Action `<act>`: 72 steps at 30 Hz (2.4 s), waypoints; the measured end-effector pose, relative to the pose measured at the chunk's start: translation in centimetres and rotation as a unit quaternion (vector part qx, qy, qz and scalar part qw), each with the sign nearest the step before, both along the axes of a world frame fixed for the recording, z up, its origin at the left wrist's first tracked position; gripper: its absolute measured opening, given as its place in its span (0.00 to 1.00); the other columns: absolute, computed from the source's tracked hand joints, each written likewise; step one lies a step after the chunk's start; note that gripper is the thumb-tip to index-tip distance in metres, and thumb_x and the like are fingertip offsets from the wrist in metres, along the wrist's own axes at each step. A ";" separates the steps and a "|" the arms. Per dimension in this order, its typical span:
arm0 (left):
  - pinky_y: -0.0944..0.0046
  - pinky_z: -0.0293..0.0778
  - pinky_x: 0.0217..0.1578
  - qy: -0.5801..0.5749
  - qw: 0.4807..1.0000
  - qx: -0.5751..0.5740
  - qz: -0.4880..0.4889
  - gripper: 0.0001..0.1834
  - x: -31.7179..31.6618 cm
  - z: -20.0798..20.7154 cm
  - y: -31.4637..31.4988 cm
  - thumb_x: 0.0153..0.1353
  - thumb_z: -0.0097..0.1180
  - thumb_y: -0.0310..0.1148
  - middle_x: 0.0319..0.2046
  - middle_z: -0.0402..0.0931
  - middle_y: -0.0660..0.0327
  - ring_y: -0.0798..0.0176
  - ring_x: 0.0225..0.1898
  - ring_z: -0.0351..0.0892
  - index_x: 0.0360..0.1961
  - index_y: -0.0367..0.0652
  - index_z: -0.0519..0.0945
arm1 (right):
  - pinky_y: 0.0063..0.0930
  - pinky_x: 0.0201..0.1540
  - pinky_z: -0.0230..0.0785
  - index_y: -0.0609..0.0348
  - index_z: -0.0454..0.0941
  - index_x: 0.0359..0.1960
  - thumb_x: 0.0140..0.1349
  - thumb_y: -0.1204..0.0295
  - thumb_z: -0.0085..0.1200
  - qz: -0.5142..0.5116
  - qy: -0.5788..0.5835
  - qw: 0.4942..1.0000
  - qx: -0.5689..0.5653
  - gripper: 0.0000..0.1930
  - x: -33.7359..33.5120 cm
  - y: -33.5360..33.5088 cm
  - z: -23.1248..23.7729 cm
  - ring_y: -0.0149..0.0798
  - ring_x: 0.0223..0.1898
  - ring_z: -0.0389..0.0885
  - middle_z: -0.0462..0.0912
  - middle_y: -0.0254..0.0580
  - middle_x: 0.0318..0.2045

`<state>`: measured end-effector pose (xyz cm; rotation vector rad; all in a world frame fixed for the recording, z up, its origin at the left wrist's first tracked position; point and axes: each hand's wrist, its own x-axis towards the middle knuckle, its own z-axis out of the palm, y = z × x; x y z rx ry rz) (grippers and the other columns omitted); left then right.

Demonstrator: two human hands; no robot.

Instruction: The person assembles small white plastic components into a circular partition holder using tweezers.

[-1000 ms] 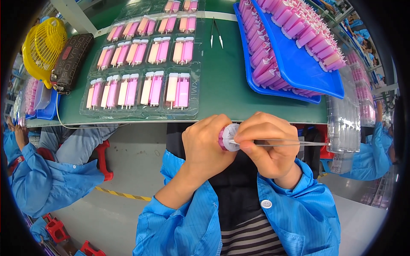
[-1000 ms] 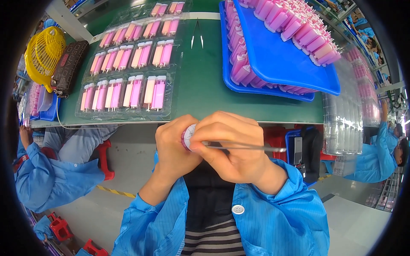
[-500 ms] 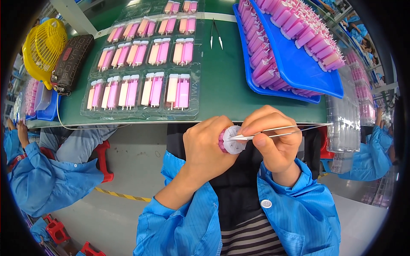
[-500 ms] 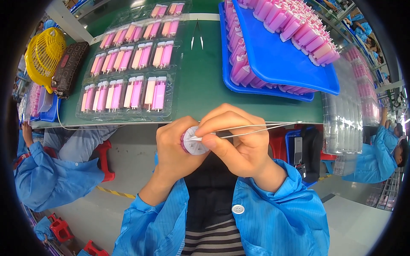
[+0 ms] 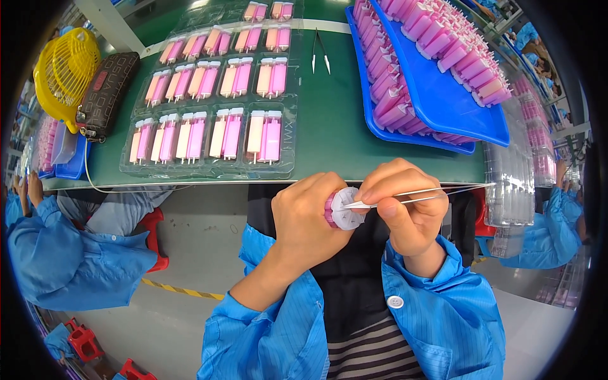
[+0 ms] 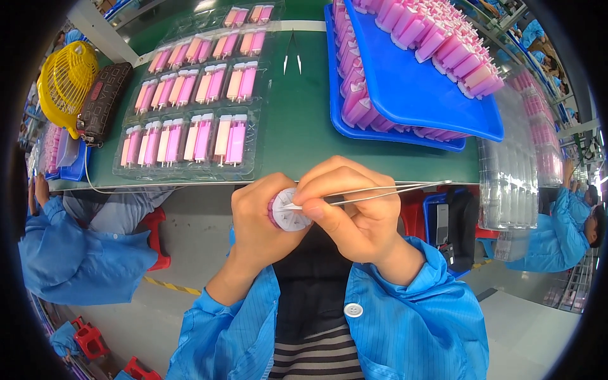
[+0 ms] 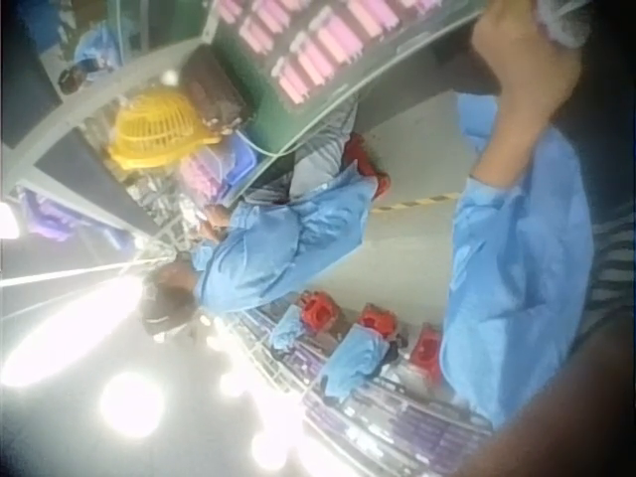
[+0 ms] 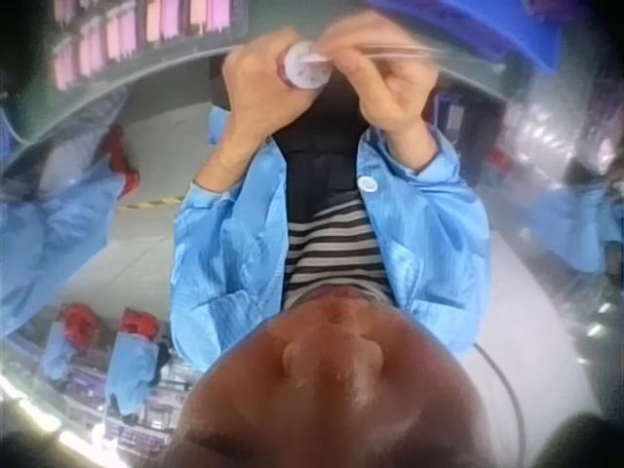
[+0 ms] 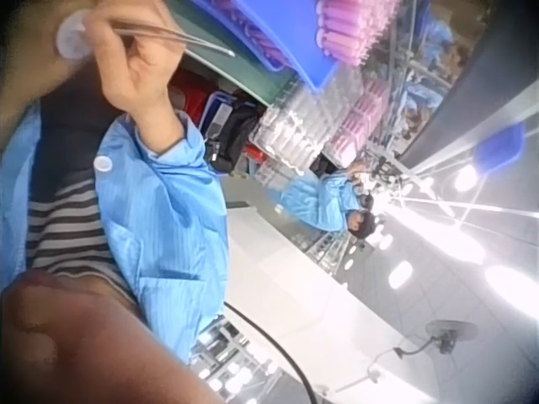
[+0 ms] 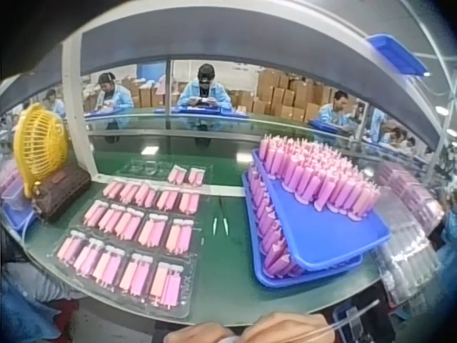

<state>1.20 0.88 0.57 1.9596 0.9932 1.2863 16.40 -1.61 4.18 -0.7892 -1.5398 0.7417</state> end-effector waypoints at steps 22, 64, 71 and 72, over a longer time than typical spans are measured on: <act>0.61 0.71 0.23 0.023 0.998 0.041 0.045 0.14 -0.2 0.1 0.0 0.39 0.71 0.26 0.21 0.75 0.57 0.52 0.22 0.78 0.24 0.40 0.77 | 0.22 0.33 0.75 0.72 0.80 0.37 0.62 0.79 0.57 -0.014 0.091 0.995 -0.040 0.06 -1.1 -0.2 -0.5 0.33 0.32 0.81 0.81 0.50 0.34; 0.65 0.72 0.24 -0.017 1.000 0.002 -0.016 0.14 -0.3 0.0 -0.2 0.36 0.71 0.23 0.21 0.76 0.58 0.59 0.22 0.79 0.26 0.39 0.78 | 0.22 0.30 0.69 0.70 0.81 0.35 0.59 0.81 0.58 -0.047 0.041 0.998 -0.006 0.04 -0.3 -0.3 -0.3 0.34 0.30 0.79 0.81 0.49 0.31; 0.65 0.72 0.24 -0.011 1.000 0.010 -0.011 0.14 -0.4 0.0 -0.2 0.37 0.71 0.24 0.21 0.77 0.58 0.59 0.22 0.79 0.26 0.39 0.78 | 0.22 0.30 0.69 0.70 0.81 0.34 0.59 0.81 0.58 -0.049 0.045 0.998 -0.010 0.04 -0.3 -0.3 -0.4 0.34 0.30 0.79 0.81 0.49 0.30; 0.65 0.72 0.24 -0.011 1.000 0.007 -0.011 0.14 -0.4 0.1 -0.2 0.37 0.71 0.24 0.21 0.77 0.58 0.58 0.22 0.79 0.26 0.39 0.78 | 0.22 0.30 0.69 0.70 0.81 0.34 0.59 0.81 0.58 -0.049 0.046 0.998 -0.009 0.04 -0.3 -0.3 -0.4 0.34 0.30 0.79 0.81 0.49 0.30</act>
